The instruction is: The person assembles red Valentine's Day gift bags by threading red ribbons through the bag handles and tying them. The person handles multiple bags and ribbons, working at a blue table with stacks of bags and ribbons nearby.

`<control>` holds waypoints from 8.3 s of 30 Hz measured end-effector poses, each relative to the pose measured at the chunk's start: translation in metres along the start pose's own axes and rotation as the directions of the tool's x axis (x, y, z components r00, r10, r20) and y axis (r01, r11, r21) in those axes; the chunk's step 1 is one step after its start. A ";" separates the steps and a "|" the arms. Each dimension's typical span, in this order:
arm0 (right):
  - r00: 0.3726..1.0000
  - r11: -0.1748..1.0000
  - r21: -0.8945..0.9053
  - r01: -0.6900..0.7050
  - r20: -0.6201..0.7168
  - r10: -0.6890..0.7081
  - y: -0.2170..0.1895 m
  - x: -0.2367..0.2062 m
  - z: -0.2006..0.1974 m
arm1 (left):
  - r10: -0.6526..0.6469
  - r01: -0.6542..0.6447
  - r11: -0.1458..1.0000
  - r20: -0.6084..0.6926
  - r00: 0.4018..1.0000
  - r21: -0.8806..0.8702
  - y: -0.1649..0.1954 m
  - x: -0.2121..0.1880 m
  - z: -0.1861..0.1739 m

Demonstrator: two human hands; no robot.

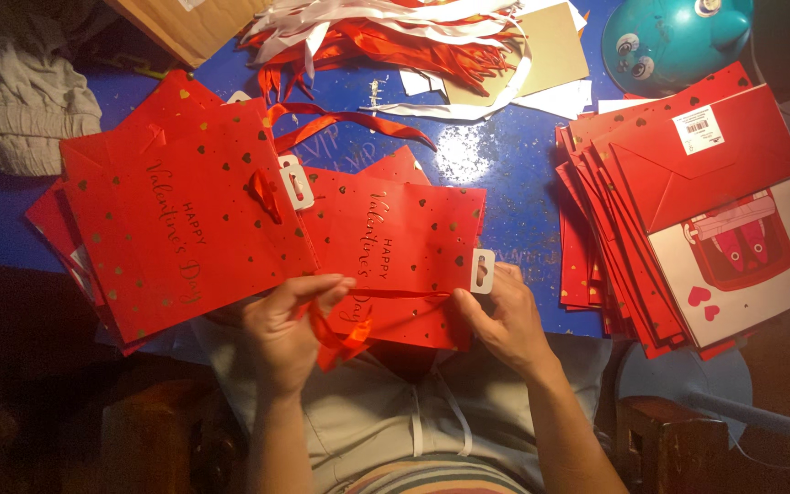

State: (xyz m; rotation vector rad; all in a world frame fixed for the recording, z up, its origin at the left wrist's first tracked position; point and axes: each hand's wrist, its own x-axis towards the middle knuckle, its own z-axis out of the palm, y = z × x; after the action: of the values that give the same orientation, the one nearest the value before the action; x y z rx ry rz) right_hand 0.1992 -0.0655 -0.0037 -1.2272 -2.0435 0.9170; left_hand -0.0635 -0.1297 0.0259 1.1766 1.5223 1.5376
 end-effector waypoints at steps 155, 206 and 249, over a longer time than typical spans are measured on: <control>0.960 0.847 0.496 -0.188 -0.090 0.266 0.013 0.024 0.018 | -0.284 0.262 0.959 0.418 0.863 0.110 -0.025 0.038 0.085; 0.925 0.690 0.718 0.096 -0.320 0.205 0.034 0.018 0.022 | -0.235 0.363 0.912 0.484 0.843 -0.190 -0.032 0.037 0.077; 0.957 0.996 0.086 -0.001 -0.290 0.027 -0.006 0.032 0.016 | -0.011 -0.001 1.000 0.429 0.903 0.029 -0.013 0.025 0.080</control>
State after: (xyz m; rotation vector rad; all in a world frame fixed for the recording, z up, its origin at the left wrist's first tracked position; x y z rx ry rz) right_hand 0.1707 -0.0424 -0.0040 -1.2507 -1.7484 0.7701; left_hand -0.0008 -0.0744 0.0103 1.4160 1.2487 1.1532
